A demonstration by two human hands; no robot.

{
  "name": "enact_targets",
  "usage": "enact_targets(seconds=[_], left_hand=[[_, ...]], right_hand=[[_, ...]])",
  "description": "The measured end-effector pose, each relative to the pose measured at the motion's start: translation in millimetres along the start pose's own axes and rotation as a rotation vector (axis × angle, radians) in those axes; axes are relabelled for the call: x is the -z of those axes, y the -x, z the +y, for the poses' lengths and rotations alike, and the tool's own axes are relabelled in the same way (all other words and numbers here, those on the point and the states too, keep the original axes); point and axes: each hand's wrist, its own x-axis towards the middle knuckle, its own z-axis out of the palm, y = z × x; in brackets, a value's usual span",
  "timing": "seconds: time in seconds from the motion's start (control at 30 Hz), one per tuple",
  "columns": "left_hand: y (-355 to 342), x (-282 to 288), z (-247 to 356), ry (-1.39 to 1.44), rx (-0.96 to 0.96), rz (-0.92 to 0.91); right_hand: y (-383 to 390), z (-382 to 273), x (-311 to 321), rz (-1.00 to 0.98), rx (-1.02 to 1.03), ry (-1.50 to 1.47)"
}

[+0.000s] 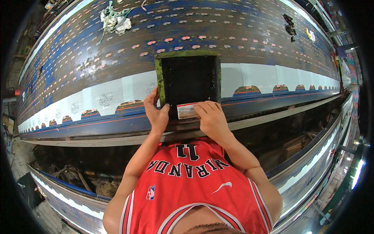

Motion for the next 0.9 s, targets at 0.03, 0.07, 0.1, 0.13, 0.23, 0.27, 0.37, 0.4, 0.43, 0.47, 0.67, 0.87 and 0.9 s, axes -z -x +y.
enact_targets(seconds=[0.03, 0.07, 0.1, 0.13, 0.23, 0.27, 0.37, 0.4, 0.43, 0.47, 0.67, 0.87, 0.9], left_hand=[[4, -18, 1, 0.01, 0.002, -0.004], [9, -37, 2, 0.02, 0.005, -0.007], [13, -53, 2, 0.028, -0.002, -0.007], [16, -69, 1, 0.019, 0.008, -0.008], [23, -107, -1, -0.067, 0.03, -0.013], [26, -117, -1, -0.064, 0.058, -0.007], [29, -140, -1, -0.07, 0.107, 0.005], [30, -143, -3, -0.083, 0.11, 0.008], [31, -145, -4, -0.097, 0.112, 0.011], [30, -146, -6, -0.117, 0.129, 0.009], [25, -153, 6, -0.16, 0.199, 0.001], [26, -151, 5, -0.262, 0.222, 0.002], [25, -152, 8, -0.27, 0.229, -0.014]], right_hand=[[6, 13, 11, -0.013, -0.016, 0.009], [11, 27, 20, -0.028, -0.03, 0.017], [17, 40, 28, -0.026, -0.033, 0.013], [22, 53, 35, -0.025, -0.035, 0.01], [34, 86, 51, 0.0, -0.017, 0.037], [38, 95, 55, 0.011, -0.008, 0.053], [44, 115, 63, -0.01, -0.006, 0.019], [46, 119, 65, -0.011, -0.001, 0.016], [47, 121, 66, -0.012, 0.005, 0.014], [48, 123, 67, -0.013, 0.01, 0.011], [53, 134, 65, -0.037, 0.031, 0.006], [16, 152, 83, -0.132, 0.044, -0.055], [0, 156, 85, -0.109, 0.042, -0.041]])
